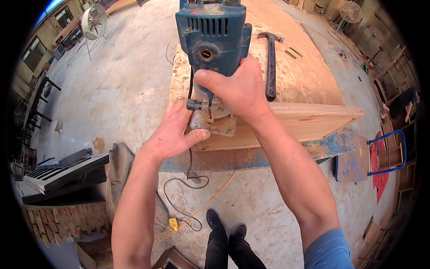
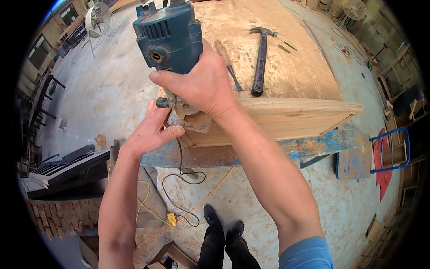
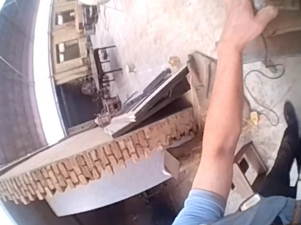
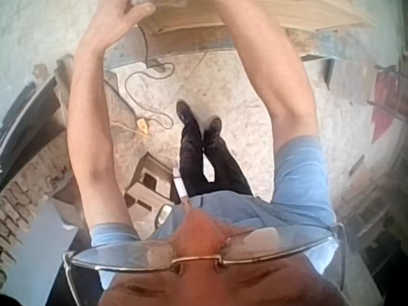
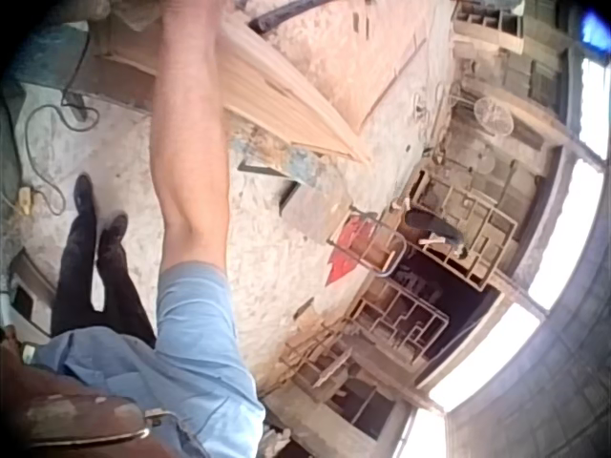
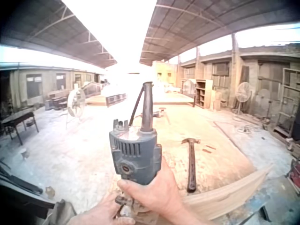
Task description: The person uses a handheld electric router to shape the edge of a wooden frame piece on a workbench. Then the person uses a hammer to tap a small wooden dowel into a pre-drilled hole in the frame.
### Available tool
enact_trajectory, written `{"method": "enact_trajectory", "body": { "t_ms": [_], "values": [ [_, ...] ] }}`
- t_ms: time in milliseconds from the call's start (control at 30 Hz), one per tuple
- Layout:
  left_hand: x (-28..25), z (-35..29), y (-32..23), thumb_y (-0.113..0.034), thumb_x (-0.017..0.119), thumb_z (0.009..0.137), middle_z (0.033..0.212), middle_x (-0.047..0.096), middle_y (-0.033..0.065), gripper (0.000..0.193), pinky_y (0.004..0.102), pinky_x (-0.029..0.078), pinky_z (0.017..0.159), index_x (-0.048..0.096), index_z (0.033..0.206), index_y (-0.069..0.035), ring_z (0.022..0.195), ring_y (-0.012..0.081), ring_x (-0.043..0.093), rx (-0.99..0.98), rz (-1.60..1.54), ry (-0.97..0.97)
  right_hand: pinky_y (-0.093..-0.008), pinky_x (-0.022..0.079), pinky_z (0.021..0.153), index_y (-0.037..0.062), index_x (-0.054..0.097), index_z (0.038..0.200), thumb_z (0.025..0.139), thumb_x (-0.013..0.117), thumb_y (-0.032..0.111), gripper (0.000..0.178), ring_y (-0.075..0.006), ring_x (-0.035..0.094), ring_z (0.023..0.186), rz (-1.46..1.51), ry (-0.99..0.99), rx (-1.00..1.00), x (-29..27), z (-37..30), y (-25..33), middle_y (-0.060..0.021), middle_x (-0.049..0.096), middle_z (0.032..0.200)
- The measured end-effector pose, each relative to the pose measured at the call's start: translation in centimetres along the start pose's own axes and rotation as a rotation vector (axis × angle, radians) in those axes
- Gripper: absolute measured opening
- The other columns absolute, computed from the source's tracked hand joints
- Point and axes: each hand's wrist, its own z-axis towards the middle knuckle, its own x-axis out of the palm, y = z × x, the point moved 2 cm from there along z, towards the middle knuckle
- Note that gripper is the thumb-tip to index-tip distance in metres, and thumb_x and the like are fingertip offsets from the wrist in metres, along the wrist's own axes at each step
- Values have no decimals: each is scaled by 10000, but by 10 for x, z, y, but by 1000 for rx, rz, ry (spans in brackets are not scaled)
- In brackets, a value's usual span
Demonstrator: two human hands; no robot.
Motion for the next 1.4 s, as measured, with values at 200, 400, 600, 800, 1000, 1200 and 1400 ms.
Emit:
{"method": "enact_trajectory", "body": {
  "t_ms": [200,400,600,800,1000,1200,1400],
  "values": [
    [-3,-2,-4,-575,675,847,1318,512,202,786,483,327,1107,522,1383,-22,1239,391,396,9,-22,-20,-340,559,806,4,659,1067,651,892,268,545,-196,696,855,55,24,-1,6,1,1,-99,745,949],
    [-5,-2,-7,-522,708,838,1359,486,229,756,491,292,1151,532,1377,-22,1309,419,382,-1,-20,3,-338,559,800,-6,654,1063,651,890,264,547,-195,696,855,56,32,10,8,2,1,-103,745,942],
    [-4,-4,-6,-505,698,848,1373,480,238,747,501,287,1153,521,1375,-6,1316,431,373,14,-40,-44,-341,558,796,9,659,1061,652,890,275,540,-195,694,849,90,33,-29,13,5,0,-94,745,939],
    [-6,-3,-8,-425,702,873,1365,486,240,708,504,321,1130,473,1390,1,1294,435,394,-52,-7,10,-343,557,800,15,665,1070,662,882,278,531,-194,693,852,55,47,8,12,8,-2,-96,743,948],
    [-2,-4,-3,-428,697,877,1345,499,225,701,502,334,1121,469,1396,-15,1272,435,411,56,47,-82,-344,558,806,18,671,1084,666,877,279,534,-194,695,859,33,51,-4,13,9,-1,-97,745,955],
    [-2,-3,-3,-444,691,879,1315,517,208,686,498,352,1104,484,1383,-28,1236,424,431,60,52,-83,-342,558,812,22,675,1081,664,881,286,535,-191,696,865,43,37,4,12,8,-1,-89,747,961],
    [-1,-2,-1,-476,678,883,1282,530,204,687,497,363,1089,494,1369,-27,1217,418,443,74,76,-92,-340,557,818,26,680,1080,669,881,292,530,-186,697,872,28,47,28,11,7,0,-84,748,964]
  ]
}}
